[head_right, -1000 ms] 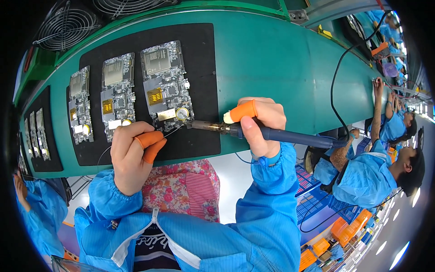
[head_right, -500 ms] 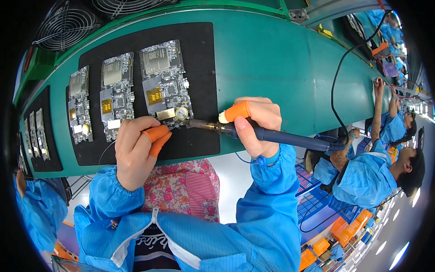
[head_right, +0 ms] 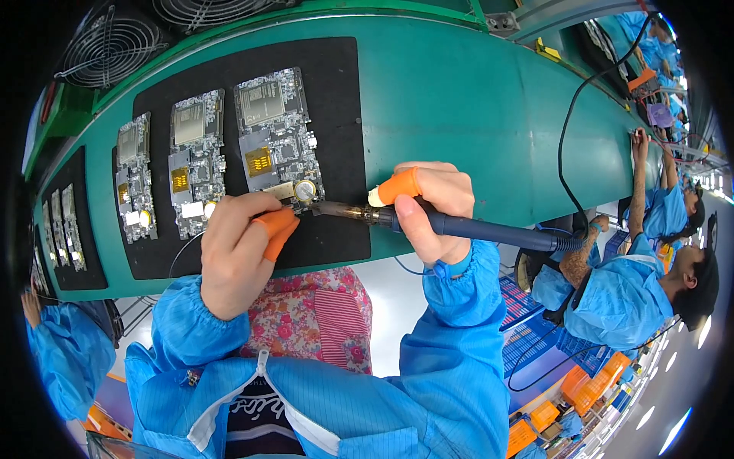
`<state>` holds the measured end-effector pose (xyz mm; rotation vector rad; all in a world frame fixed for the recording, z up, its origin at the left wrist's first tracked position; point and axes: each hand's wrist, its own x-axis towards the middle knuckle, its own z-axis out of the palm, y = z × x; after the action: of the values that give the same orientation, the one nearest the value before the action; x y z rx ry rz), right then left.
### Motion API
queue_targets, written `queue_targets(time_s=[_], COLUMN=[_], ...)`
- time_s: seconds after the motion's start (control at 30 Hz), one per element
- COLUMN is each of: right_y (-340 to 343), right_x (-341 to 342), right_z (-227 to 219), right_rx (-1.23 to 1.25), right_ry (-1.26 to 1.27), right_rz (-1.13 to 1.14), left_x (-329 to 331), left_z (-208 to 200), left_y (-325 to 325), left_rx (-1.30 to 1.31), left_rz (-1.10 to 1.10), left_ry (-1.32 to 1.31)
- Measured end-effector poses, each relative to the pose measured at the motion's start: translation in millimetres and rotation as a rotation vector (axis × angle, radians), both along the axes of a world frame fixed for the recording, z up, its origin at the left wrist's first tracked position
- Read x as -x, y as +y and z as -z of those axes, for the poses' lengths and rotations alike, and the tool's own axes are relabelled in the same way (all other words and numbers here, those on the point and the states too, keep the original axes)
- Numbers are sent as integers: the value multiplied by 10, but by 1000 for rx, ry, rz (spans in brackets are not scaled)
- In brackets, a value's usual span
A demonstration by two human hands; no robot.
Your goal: The person solders components onto circuit boards using a soldering iron and solder wire, passes the boards down the assembly line, and solders components onto another set of circuit boards.
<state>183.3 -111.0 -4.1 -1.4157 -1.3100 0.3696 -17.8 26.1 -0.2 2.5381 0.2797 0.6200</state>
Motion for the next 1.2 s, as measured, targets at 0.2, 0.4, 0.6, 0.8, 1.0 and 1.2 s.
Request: queue_targets(time_s=[0.2, 0.4, 0.6, 0.8, 1.0, 1.2], right_y=[-63, -85, -180, -202, -299, -455], right_x=[-18, -10, -81, 121, 133, 113], right_z=[63, -55, 90, -139, -239, -355], right_rx=[-62, -134, -140, -143, -235, -329], right_ry=[84, 204, 221, 373, 335, 430], right_rz=[124, 315, 295, 299, 341, 456], left_x=[469, 1548, 1922, 1834, 1764, 934], left_z=[-56, -143, 269, -13, 194, 44], left_y=[292, 999, 1001, 823, 892, 367], left_rx=[2, -122, 219, 637, 1185, 855], left_rz=[-352, -887, -719, -626, -458, -349], left_ry=[-83, 173, 122, 38, -131, -107])
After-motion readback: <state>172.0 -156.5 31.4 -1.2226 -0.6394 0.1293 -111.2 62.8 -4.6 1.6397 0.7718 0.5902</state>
